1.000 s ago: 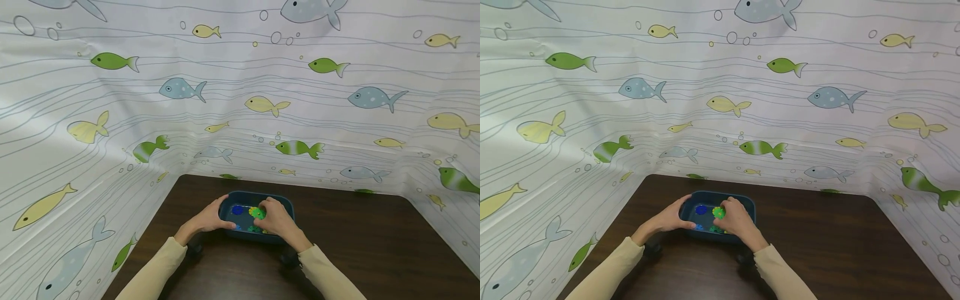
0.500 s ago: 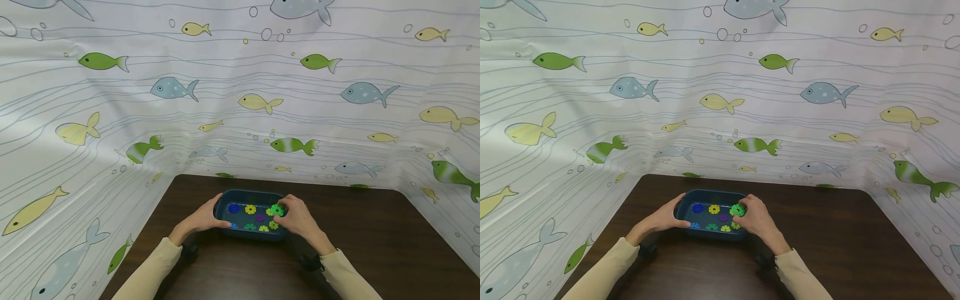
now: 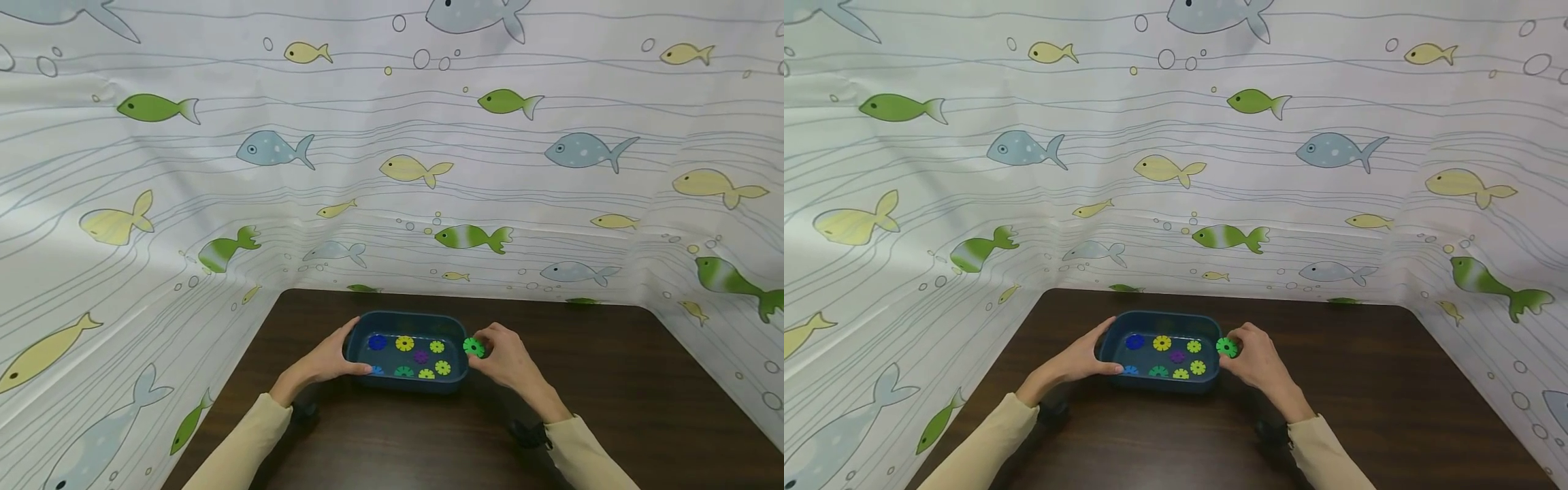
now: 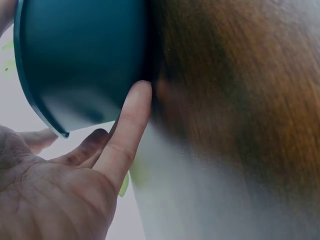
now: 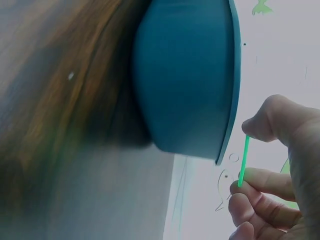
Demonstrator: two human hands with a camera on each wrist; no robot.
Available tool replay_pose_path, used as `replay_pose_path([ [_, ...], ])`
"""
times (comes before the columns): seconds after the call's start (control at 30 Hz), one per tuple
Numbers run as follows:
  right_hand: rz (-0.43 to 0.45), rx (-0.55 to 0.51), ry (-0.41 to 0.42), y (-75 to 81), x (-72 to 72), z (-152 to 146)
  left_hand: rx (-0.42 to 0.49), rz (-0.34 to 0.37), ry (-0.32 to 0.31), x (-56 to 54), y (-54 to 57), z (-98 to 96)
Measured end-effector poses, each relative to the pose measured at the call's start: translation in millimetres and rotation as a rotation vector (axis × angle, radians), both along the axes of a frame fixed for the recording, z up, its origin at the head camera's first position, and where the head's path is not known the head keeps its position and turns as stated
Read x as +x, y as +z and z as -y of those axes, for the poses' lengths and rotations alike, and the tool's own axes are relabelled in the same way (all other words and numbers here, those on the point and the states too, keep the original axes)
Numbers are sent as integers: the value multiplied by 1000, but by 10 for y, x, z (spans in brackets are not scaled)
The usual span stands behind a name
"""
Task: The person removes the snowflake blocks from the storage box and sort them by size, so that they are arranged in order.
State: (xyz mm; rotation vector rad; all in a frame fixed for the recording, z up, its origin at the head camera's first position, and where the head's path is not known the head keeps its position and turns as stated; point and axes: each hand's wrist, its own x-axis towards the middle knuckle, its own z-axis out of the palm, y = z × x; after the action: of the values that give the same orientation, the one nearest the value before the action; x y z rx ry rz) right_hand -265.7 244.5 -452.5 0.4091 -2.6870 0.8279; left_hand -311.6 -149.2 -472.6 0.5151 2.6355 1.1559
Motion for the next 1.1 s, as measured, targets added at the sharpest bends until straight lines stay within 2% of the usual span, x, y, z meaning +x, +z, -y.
replay_pose_path([
  [0.27, 31, 14, -33, -114, -38, -128, 1, 3, 6, 16, 10, 8],
  [0.53, 109, 25, -29, -305, -138, -142, 9, 3, -8, -2, 0, 10],
  [0.73, 121, 39, -12, -404, -197, -121, 15, 11, -13, -18, -24, 14],
  [1.1, 155, 84, -13, -465, -242, -104, 17, 18, -8, -12, -11, 15],
])
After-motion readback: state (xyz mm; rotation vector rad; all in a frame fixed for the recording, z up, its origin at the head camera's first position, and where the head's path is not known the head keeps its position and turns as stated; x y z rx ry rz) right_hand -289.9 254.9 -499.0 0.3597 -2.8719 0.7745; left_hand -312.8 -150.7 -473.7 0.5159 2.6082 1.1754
